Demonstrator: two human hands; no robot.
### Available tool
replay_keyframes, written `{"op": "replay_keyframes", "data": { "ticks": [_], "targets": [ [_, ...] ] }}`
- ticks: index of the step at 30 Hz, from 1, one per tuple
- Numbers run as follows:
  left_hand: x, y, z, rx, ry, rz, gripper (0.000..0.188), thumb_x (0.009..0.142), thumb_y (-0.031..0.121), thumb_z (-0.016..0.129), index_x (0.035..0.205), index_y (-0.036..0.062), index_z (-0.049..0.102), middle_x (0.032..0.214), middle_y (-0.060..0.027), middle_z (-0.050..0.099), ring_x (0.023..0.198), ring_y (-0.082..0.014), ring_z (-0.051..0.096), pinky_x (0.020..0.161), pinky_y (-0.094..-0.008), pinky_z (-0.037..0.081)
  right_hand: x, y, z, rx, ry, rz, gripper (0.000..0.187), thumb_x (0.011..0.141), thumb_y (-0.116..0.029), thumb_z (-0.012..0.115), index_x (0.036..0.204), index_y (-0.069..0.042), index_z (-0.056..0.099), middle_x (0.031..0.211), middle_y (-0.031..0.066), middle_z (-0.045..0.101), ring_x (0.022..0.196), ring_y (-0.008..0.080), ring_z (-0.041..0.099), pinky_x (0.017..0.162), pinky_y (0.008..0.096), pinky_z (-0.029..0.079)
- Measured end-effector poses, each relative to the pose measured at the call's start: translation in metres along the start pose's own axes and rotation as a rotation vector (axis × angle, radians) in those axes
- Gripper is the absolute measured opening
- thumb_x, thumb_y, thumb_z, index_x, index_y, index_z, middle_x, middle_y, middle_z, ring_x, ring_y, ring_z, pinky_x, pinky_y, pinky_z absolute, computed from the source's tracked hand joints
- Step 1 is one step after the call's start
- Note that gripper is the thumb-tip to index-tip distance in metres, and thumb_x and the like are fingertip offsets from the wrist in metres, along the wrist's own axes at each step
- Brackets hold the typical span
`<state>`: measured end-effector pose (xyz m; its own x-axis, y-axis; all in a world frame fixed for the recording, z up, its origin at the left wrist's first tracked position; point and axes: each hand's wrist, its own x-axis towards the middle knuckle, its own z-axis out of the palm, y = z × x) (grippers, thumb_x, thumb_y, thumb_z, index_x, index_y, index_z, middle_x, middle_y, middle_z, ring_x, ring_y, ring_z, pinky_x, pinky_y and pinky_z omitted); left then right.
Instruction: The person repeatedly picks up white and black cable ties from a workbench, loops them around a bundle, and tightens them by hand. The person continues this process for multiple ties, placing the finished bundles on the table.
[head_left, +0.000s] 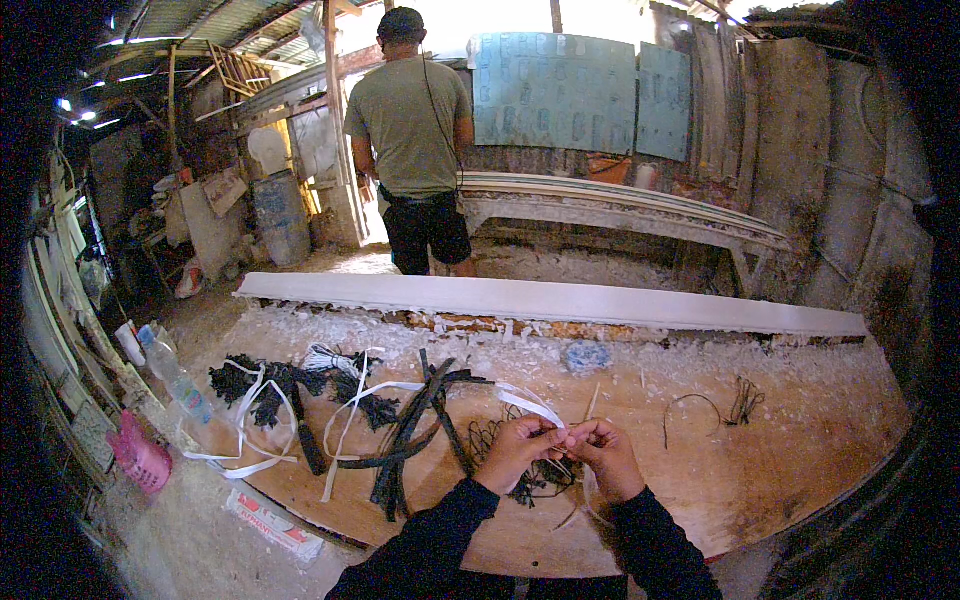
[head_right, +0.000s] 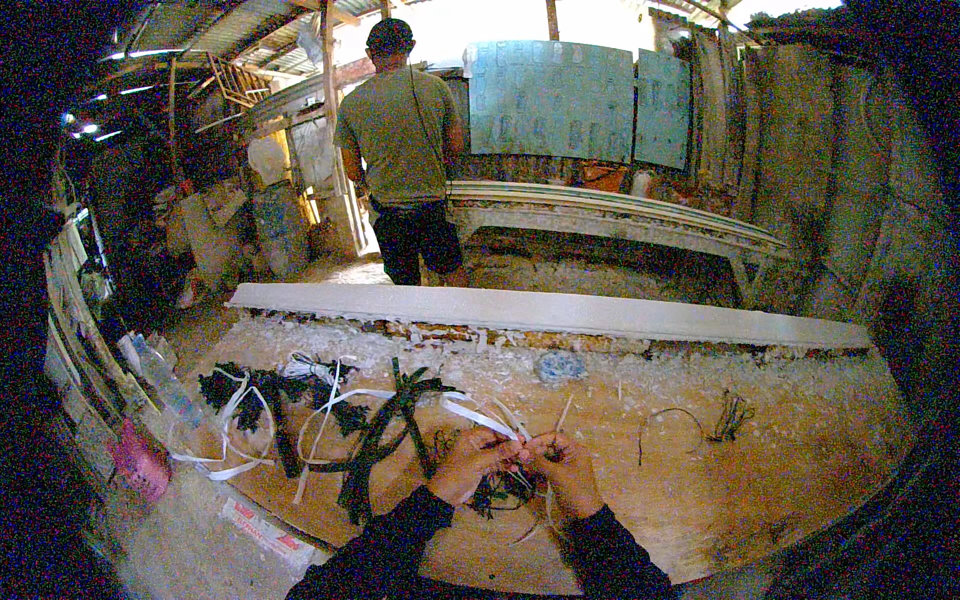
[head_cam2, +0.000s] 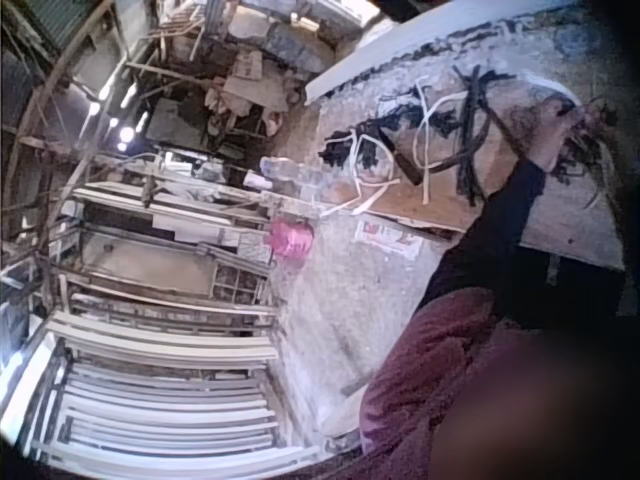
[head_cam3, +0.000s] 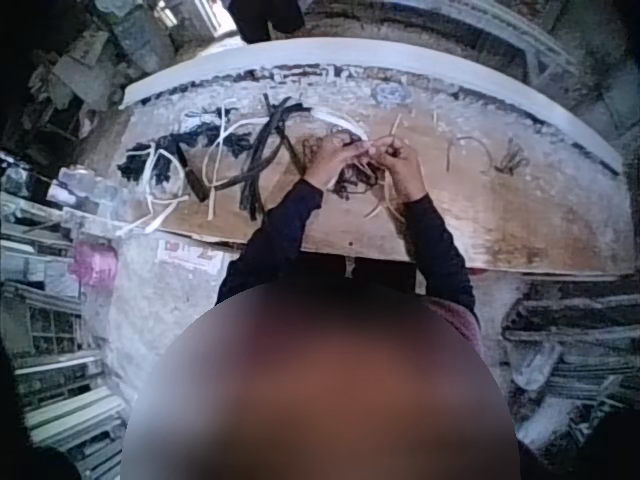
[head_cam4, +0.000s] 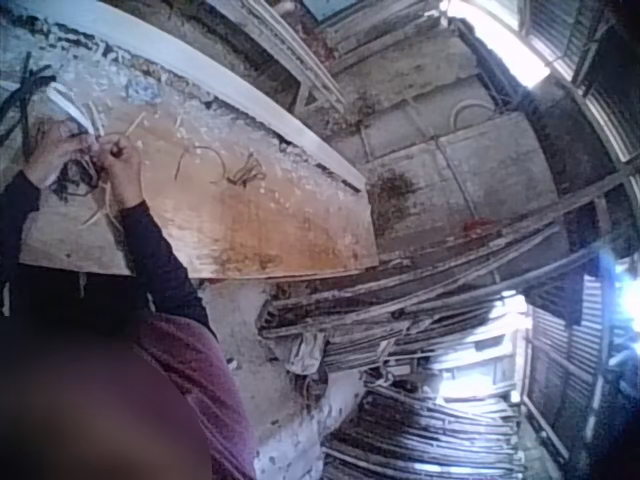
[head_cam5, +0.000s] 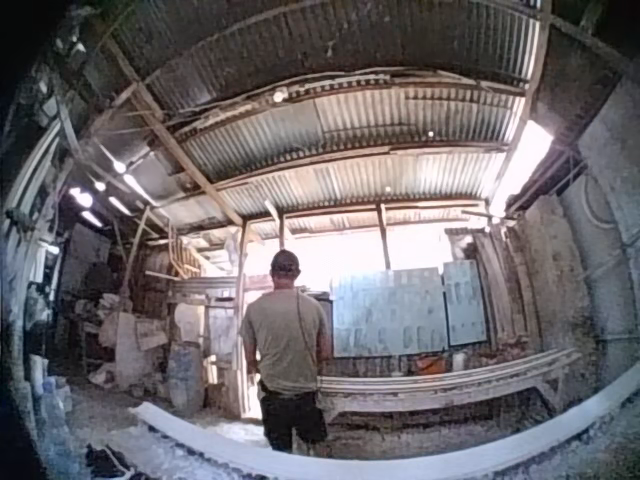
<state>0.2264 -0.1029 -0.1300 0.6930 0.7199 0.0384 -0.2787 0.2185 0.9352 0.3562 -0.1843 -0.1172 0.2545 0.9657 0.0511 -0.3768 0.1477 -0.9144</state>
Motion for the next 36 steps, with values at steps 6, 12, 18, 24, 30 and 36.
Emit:
{"op": "replay_keyframes", "data": {
  "ticks": [6,12,18,24,30,36],
  "targets": [
    [0.001,-0.002,-0.003,0.055,-0.011,0.062,0.018,0.081,0.017,0.06,0.091,0.0025,0.059,0.083,-0.0052,0.062,0.074,-0.0126,0.058,0.065,-0.0236,0.047,0.002,0.006,-0.002,-0.23,0.024,-0.103,0.011,0.072,-0.001,0.063,0.082,-0.002,0.058,0.076,0.0049,0.062,0.066,0.0121,0.058,0.063,0.0251,0.048],
    [0.002,-0.002,-0.004,0.004,0.034,0.014,0.013,0.08,0.014,0.059,0.087,0.0027,0.057,0.083,-0.0059,0.061,0.075,-0.0136,0.058,0.067,-0.0252,0.048,0.005,0.013,-0.005,-0.363,0.044,-0.151,0.014,0.074,0.004,0.061,0.087,0.001,0.059,0.081,0.0065,0.063,0.074,0.0123,0.059,0.069,0.0242,0.049],
    [0.004,-0.002,-0.005,-0.216,0.061,0.001,0.011,0.082,0.011,0.057,0.086,0.0006,0.055,0.081,-0.0058,0.058,0.075,-0.0141,0.059,0.068,-0.0264,0.052,0.003,0.012,-0.003,-0.235,-0.045,-0.158,0.018,0.075,0.004,0.06,0.092,0.001,0.059,0.086,0.0074,0.063,0.077,0.0125,0.059,0.072,0.0245,0.048],
    [0.006,-0.002,-0.011,-0.281,0.031,-0.043,0.012,0.082,0.011,0.057,0.087,0.0009,0.055,0.079,-0.0052,0.057,0.071,-0.0137,0.058,0.066,-0.0255,0.051,0.0,0.01,-0.002,-0.278,-0.068,-0.151,0.017,0.075,0.003,0.06,0.092,0.001,0.06,0.086,0.0068,0.063,0.078,0.0121,0.058,0.073,0.0242,0.047],
    [0.004,-0.001,-0.01,-0.333,0.014,-0.068,0.013,0.081,0.012,0.058,0.089,0.001,0.056,0.08,-0.0052,0.058,0.071,-0.014,0.059,0.066,-0.024,0.05,0.0,0.009,-0.002,-0.267,-0.06,-0.174,0.015,0.075,0.001,0.061,0.09,0.0,0.06,0.086,0.006,0.063,0.079,0.0118,0.058,0.073,0.0244,0.046],
    [0.002,0.001,-0.011,-0.259,-0.007,-0.14,0.017,0.082,0.012,0.057,0.095,0.0017,0.056,0.091,-0.0082,0.06,0.078,-0.0167,0.059,0.07,-0.0276,0.05,0.0,0.012,-0.005,-0.3,-0.036,-0.158,0.012,0.075,0.0,0.061,0.088,0.0,0.061,0.085,0.0053,0.062,0.077,0.0114,0.058,0.072,0.0243,0.046]
  ]
}}
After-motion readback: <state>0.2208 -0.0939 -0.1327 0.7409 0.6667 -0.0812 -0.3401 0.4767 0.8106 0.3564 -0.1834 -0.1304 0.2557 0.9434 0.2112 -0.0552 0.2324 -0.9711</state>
